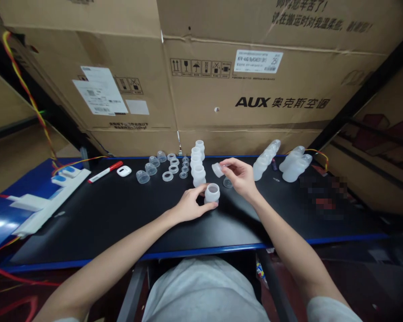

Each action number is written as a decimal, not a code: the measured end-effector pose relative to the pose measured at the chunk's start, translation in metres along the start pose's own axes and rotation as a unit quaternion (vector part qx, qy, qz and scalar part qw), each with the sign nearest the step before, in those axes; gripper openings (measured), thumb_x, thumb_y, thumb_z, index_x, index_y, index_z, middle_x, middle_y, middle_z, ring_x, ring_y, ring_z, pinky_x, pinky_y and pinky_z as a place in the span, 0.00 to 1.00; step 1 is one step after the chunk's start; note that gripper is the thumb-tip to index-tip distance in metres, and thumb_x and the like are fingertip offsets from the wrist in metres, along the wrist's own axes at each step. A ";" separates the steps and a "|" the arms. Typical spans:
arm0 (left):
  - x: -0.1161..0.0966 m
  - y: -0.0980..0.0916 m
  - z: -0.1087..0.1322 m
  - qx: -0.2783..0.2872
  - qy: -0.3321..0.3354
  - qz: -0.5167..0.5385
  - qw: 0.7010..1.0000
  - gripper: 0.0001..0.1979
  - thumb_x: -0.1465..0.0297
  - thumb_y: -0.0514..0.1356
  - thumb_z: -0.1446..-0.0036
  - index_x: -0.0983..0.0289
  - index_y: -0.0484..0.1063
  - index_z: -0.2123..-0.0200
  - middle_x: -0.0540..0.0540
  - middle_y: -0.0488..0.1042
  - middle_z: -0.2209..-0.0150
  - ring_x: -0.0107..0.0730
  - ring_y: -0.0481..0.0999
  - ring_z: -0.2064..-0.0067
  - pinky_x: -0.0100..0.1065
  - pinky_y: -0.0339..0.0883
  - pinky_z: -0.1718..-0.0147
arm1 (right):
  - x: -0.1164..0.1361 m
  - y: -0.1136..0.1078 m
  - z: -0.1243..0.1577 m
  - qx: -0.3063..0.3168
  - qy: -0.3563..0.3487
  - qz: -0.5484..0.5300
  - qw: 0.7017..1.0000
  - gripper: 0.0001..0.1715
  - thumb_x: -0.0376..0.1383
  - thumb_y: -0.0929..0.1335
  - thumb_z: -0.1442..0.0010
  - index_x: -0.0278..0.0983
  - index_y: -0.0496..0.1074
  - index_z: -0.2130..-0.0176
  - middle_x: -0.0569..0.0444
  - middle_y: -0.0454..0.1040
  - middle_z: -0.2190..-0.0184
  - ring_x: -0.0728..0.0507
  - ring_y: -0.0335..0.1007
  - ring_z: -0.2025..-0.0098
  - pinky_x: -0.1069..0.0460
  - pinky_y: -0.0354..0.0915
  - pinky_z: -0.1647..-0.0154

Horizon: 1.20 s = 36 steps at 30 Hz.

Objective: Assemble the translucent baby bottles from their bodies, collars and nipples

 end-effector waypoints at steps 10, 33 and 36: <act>-0.042 -0.007 0.012 -0.195 0.189 -0.120 0.955 0.46 0.58 0.74 0.38 0.61 0.58 0.25 0.71 0.68 0.30 0.59 0.72 0.29 0.59 0.73 0.33 | 0.031 0.012 0.010 0.045 -0.119 0.085 0.988 0.09 0.41 0.72 0.26 0.40 0.83 0.54 0.48 0.84 0.57 0.41 0.82 0.56 0.46 0.79 0.54; -0.066 -0.048 0.035 -0.248 0.277 0.032 0.928 0.31 0.74 0.72 0.35 0.59 0.74 0.31 0.62 0.85 0.41 0.47 0.90 0.47 0.38 0.88 0.48 | 0.055 0.046 0.041 0.027 -0.151 0.038 0.987 0.09 0.39 0.72 0.26 0.41 0.82 0.60 0.50 0.84 0.63 0.41 0.84 0.61 0.45 0.83 0.57; -0.068 -0.044 0.036 -0.226 0.287 0.053 0.929 0.30 0.76 0.71 0.33 0.60 0.73 0.30 0.65 0.83 0.38 0.48 0.89 0.45 0.37 0.88 0.48 | 0.039 0.019 0.027 -0.031 -0.065 -0.047 0.996 0.13 0.47 0.73 0.27 0.41 0.78 0.60 0.52 0.80 0.63 0.42 0.84 0.62 0.46 0.84 0.61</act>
Point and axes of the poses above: each hand's wrist, its own z-axis away from the middle knuckle, its own y-axis out of the palm, x = y × z, the point moved 9 cm from there along -z, towards the middle knuckle
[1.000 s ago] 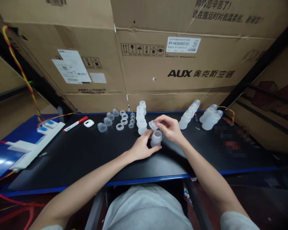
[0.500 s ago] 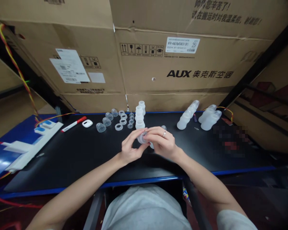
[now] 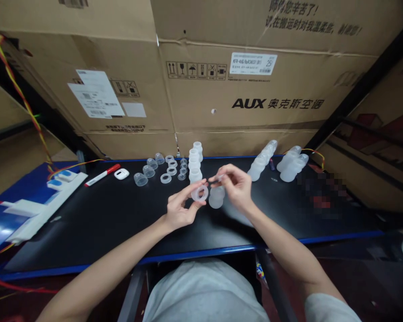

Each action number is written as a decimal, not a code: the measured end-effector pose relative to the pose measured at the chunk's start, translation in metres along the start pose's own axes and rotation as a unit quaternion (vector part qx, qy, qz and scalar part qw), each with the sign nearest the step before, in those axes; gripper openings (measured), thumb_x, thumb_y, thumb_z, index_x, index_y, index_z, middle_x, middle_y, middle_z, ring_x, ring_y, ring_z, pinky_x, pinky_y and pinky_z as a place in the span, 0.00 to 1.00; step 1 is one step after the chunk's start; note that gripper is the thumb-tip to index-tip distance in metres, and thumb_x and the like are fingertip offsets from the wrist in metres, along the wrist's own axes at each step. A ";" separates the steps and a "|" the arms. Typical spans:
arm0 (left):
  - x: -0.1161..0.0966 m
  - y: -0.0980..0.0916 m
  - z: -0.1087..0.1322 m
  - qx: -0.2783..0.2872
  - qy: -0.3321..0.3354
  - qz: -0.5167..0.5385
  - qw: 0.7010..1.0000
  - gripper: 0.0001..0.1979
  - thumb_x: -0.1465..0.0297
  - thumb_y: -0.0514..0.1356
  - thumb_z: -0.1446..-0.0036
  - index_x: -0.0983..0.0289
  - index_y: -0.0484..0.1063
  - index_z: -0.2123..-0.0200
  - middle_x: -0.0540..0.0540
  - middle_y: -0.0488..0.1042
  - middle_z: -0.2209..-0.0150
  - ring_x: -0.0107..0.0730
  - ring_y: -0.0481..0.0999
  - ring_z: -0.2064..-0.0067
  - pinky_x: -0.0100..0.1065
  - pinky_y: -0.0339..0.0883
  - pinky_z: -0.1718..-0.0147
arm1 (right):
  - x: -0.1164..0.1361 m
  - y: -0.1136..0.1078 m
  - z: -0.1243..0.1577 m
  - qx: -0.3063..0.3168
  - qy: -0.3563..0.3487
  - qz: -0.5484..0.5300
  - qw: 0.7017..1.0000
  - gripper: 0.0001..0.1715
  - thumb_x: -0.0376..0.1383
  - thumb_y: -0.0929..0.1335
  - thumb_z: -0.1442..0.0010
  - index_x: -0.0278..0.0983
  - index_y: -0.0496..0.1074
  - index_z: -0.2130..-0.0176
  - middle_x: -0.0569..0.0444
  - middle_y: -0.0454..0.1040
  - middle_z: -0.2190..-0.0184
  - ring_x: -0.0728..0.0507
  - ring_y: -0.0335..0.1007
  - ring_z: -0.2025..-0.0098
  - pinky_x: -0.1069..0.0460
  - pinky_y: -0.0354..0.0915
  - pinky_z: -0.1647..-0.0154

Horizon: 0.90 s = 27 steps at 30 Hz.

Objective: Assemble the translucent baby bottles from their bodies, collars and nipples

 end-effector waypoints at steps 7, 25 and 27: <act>0.001 0.002 0.000 0.017 0.013 0.006 1.000 0.30 0.77 0.73 0.37 0.63 0.71 0.35 0.71 0.82 0.37 0.50 0.87 0.41 0.43 0.86 0.44 | -0.035 -0.067 -0.038 -0.037 0.059 0.121 0.990 0.25 0.57 0.77 0.35 0.41 0.79 0.53 0.49 0.84 0.56 0.40 0.84 0.59 0.44 0.82 0.56; -0.008 0.008 0.005 0.090 0.090 -0.111 0.986 0.23 0.60 0.72 0.38 0.61 0.72 0.44 0.55 0.85 0.61 0.40 0.88 0.64 0.37 0.83 0.64 | -0.079 -0.077 -0.033 0.211 0.168 0.544 0.795 0.07 0.39 0.76 0.31 0.39 0.82 0.54 0.50 0.87 0.53 0.40 0.83 0.56 0.49 0.69 0.57; -0.003 0.014 0.006 0.120 0.071 -0.114 0.984 0.22 0.60 0.72 0.38 0.60 0.72 0.46 0.54 0.85 0.61 0.38 0.88 0.66 0.35 0.82 0.65 | -0.073 -0.083 -0.035 0.187 0.163 0.580 0.776 0.06 0.38 0.75 0.31 0.39 0.82 0.55 0.48 0.87 0.54 0.38 0.83 0.55 0.48 0.69 0.56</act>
Point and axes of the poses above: each hand's wrist, its own z-axis away from the middle knuckle, its own y-axis out of the palm, x = y × z, the point moved 9 cm from there along -z, towards the middle knuckle
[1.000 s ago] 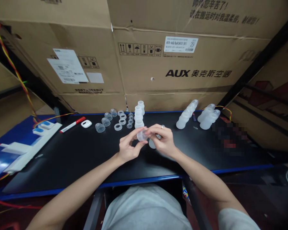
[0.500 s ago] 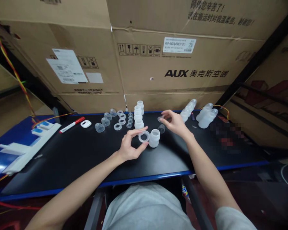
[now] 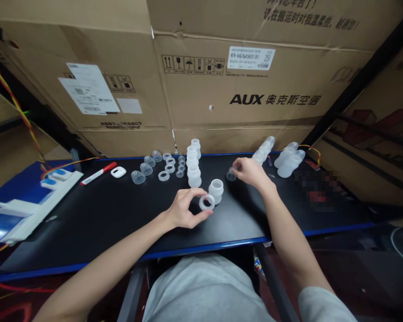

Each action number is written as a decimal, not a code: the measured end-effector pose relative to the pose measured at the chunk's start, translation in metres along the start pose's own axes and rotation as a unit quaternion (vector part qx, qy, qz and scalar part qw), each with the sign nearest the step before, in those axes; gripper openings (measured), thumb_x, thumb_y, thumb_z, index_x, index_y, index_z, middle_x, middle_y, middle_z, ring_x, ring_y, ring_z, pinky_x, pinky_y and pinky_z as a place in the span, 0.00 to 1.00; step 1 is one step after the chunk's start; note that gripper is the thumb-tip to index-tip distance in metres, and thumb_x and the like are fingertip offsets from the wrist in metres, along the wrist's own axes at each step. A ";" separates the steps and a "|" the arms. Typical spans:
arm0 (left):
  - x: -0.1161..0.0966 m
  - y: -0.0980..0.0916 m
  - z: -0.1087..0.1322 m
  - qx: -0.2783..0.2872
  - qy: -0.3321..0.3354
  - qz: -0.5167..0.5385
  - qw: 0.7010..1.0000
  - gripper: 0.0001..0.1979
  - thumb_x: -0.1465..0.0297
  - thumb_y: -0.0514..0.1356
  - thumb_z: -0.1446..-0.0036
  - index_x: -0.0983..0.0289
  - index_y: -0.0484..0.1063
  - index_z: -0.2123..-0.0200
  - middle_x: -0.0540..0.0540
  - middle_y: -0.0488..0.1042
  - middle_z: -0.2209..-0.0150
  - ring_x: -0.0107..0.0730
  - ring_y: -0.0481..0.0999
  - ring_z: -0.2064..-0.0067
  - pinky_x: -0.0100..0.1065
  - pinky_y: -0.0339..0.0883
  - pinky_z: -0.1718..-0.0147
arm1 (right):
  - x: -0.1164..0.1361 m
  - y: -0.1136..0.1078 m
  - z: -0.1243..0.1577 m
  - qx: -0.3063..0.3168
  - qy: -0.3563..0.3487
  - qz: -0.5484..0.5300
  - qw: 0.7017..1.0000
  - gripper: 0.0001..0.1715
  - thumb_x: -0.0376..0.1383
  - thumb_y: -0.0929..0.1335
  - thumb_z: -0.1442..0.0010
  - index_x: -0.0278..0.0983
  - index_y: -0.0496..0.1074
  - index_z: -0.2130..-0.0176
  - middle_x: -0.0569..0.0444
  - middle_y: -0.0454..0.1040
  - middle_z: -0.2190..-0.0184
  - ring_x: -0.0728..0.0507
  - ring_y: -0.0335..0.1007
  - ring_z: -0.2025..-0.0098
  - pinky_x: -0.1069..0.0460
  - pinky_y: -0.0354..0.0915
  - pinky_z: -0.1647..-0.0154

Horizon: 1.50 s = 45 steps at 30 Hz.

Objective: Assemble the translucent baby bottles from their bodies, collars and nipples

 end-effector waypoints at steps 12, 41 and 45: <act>0.041 0.047 0.020 0.212 -0.248 0.158 0.932 0.22 0.60 0.68 0.30 0.58 0.70 0.38 0.61 0.84 0.42 0.48 0.86 0.41 0.43 0.84 0.50 | 0.032 -0.024 0.011 -0.108 -0.076 -0.413 0.901 0.27 0.60 0.74 0.33 0.39 0.80 0.57 0.50 0.85 0.62 0.41 0.80 0.64 0.47 0.75 0.62; 0.055 0.047 0.019 0.259 -0.185 -0.057 0.946 0.14 0.58 0.67 0.29 0.59 0.78 0.46 0.56 0.83 0.52 0.44 0.82 0.49 0.44 0.77 0.48 | 0.051 -0.026 0.017 -0.144 -0.084 -0.411 0.896 0.21 0.54 0.75 0.34 0.40 0.81 0.56 0.51 0.84 0.61 0.43 0.78 0.63 0.47 0.75 0.57; 0.051 0.051 0.019 0.272 -0.171 -0.083 0.943 0.15 0.59 0.67 0.29 0.60 0.78 0.45 0.57 0.82 0.53 0.45 0.82 0.50 0.45 0.77 0.49 | 0.033 -0.026 -0.025 -0.142 -0.035 -0.305 0.941 0.16 0.49 0.77 0.36 0.38 0.83 0.61 0.51 0.85 0.64 0.42 0.79 0.63 0.48 0.73 0.57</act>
Point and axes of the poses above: each hand's wrist, its own z-axis away from the middle knuckle, its own y-axis out of the palm, x = y × z, the point moved 9 cm from there along -z, towards the middle knuckle
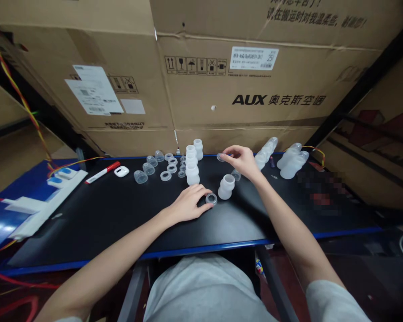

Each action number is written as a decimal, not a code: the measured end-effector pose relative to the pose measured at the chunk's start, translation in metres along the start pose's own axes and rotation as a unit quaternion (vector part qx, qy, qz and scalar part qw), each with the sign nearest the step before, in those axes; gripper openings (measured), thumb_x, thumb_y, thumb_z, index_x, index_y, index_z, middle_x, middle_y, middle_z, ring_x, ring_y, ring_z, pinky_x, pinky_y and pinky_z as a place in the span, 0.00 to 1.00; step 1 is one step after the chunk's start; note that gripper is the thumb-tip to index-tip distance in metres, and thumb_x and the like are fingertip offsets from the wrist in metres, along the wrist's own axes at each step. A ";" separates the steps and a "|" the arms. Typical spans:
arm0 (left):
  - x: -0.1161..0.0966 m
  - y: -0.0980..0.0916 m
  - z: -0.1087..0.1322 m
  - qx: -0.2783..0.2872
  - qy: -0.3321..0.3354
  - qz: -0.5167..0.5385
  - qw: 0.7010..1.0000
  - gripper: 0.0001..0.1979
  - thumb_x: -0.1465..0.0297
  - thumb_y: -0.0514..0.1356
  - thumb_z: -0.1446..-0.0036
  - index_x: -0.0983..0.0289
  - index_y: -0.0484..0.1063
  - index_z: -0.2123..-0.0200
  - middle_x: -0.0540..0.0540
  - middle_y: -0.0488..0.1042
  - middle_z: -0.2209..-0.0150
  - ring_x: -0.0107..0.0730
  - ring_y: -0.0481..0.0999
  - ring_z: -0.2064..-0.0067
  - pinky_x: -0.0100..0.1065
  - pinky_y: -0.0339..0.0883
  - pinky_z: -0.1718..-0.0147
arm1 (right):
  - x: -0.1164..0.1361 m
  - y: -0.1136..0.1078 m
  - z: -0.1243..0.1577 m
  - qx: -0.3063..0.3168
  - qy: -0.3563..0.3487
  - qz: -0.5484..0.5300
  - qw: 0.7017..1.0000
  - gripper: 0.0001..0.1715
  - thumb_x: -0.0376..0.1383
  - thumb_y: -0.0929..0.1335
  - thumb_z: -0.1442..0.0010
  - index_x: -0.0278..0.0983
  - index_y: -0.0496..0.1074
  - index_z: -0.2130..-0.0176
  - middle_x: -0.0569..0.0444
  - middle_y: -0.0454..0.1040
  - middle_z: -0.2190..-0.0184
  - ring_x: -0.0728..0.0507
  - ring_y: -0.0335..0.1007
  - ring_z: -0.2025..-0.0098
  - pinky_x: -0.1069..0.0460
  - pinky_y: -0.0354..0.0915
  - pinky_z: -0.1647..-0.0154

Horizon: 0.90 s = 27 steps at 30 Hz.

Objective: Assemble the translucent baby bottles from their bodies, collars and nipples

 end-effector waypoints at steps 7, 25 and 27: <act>0.001 0.000 0.000 -0.005 -0.001 -0.006 1.000 0.16 0.60 0.66 0.29 0.60 0.78 0.43 0.58 0.82 0.52 0.47 0.82 0.48 0.46 0.77 0.48 | -0.033 0.059 -0.071 0.156 0.063 0.240 0.956 0.06 0.36 0.77 0.35 0.39 0.87 0.57 0.48 0.89 0.56 0.39 0.84 0.51 0.50 0.74 0.48; -0.010 -0.007 0.005 -0.076 0.033 -0.034 0.996 0.08 0.67 0.63 0.26 0.57 0.84 0.52 0.55 0.87 0.49 0.42 0.86 0.50 0.43 0.79 0.50 | 0.049 0.018 0.026 0.322 -0.097 0.137 0.932 0.28 0.47 0.84 0.44 0.44 0.84 0.46 0.51 0.85 0.49 0.39 0.83 0.52 0.51 0.75 0.56; -0.015 -0.024 0.004 -0.132 0.041 -0.046 0.989 0.08 0.66 0.64 0.27 0.57 0.85 0.52 0.55 0.87 0.49 0.41 0.86 0.52 0.41 0.80 0.53 | 0.046 0.008 0.041 0.331 -0.077 0.180 0.923 0.20 0.39 0.83 0.44 0.43 0.85 0.52 0.52 0.86 0.55 0.39 0.83 0.56 0.50 0.75 0.57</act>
Point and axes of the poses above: each hand's wrist, its own z-axis away from the middle knuckle, its own y-axis out of the palm, x = y × z, the point moved 9 cm from there along -z, towards the middle knuckle
